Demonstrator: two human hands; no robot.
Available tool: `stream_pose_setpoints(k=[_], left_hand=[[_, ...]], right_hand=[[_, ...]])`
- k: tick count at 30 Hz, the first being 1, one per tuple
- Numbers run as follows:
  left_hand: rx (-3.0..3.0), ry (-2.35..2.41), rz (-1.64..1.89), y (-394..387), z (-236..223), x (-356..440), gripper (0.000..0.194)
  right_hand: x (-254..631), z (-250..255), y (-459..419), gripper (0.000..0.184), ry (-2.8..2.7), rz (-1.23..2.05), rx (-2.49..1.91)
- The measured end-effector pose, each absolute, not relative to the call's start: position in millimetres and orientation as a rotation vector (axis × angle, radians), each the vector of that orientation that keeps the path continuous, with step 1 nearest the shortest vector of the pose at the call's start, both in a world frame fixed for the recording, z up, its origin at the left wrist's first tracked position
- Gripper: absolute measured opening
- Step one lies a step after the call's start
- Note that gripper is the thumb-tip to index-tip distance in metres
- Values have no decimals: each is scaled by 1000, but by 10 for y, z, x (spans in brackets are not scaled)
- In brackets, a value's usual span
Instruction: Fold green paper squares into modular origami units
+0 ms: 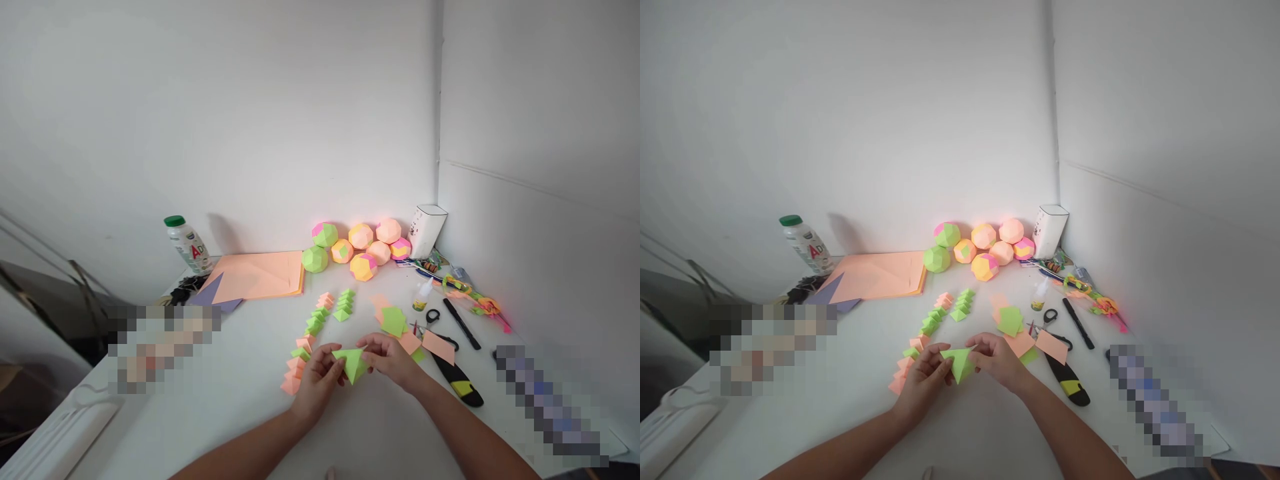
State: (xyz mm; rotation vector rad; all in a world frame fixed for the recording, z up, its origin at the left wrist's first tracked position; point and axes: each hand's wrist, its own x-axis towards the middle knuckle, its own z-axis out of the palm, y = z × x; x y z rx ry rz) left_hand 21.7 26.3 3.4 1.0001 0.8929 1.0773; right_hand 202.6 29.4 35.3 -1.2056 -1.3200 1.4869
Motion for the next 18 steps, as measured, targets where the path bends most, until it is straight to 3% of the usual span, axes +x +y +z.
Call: stream_pose_setpoints(k=[18], left_hand=[[1152,918,1104,239,-59,194,34]], right_hand=[[2023,313,308,29,-1143,1513,-1248]])
